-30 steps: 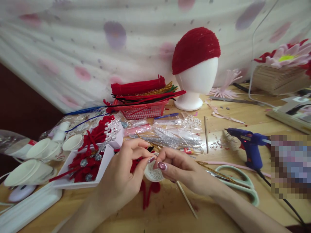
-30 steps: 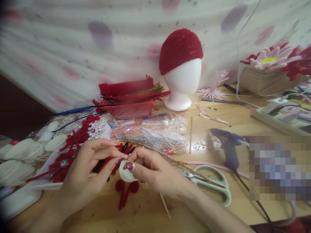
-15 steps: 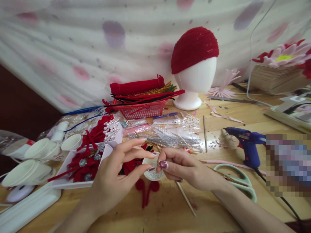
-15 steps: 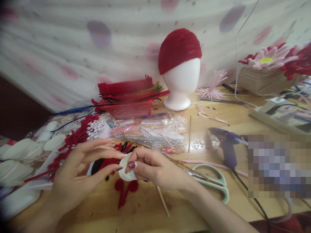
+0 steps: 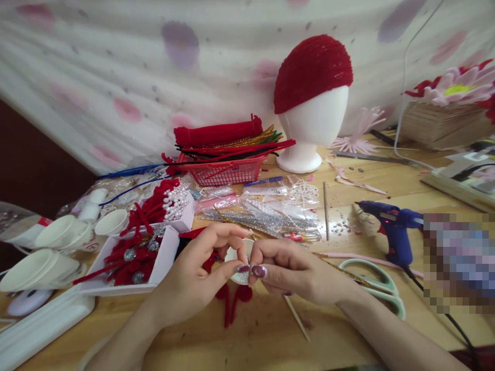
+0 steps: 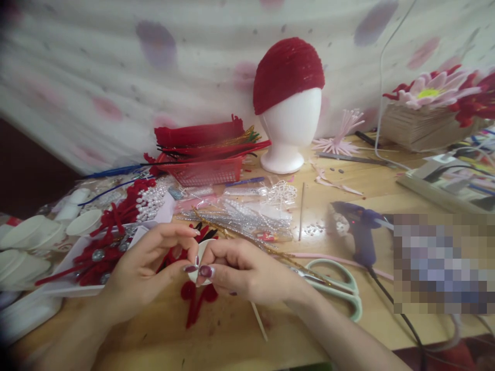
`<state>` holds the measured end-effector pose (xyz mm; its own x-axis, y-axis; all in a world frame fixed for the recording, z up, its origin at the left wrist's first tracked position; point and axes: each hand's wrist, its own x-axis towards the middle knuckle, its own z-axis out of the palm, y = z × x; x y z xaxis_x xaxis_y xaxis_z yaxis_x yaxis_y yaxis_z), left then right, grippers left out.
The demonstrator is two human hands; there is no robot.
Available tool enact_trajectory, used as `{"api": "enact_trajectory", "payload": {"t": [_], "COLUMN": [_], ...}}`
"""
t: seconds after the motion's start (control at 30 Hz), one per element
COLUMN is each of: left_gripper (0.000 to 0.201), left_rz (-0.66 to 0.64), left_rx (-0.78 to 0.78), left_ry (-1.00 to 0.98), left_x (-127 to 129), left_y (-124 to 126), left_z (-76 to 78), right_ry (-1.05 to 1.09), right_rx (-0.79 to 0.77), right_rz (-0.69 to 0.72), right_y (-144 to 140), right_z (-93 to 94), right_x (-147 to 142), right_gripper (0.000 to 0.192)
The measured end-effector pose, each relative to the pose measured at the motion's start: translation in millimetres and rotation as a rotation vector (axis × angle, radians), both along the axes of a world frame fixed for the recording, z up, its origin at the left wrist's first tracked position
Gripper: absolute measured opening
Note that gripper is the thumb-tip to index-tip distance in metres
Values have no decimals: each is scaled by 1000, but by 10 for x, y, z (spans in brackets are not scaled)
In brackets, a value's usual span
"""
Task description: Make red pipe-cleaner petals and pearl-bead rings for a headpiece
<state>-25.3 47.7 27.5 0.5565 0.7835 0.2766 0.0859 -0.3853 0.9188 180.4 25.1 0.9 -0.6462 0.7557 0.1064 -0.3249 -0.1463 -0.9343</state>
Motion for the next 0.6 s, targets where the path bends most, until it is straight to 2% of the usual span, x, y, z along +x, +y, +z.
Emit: {"api": "enact_trajectory", "payload": {"t": [0.23, 0.37, 0.43, 0.5, 0.6], "left_gripper": [32, 14, 3, 6, 19], "left_rz": [257, 405, 435, 330, 0], "left_rx": [129, 168, 179, 205, 341], "left_ry": [-63, -100, -15, 232, 649], "left_x": [90, 101, 68, 32, 26], "left_y": [-25, -6, 35, 87, 161], "left_z": [-65, -63, -25, 24, 70], "right_ry": [119, 106, 95, 88, 106], "right_rx": [-89, -78, -60, -59, -109], "right_rz": [-3, -36, -101, -180, -293], "right_y": [42, 75, 100, 127, 161], "right_z": [-64, -69, -77, -86, -87], "right_x": [-11, -11, -9, -8, -8], "right_gripper": [19, 20, 20, 21, 23]}}
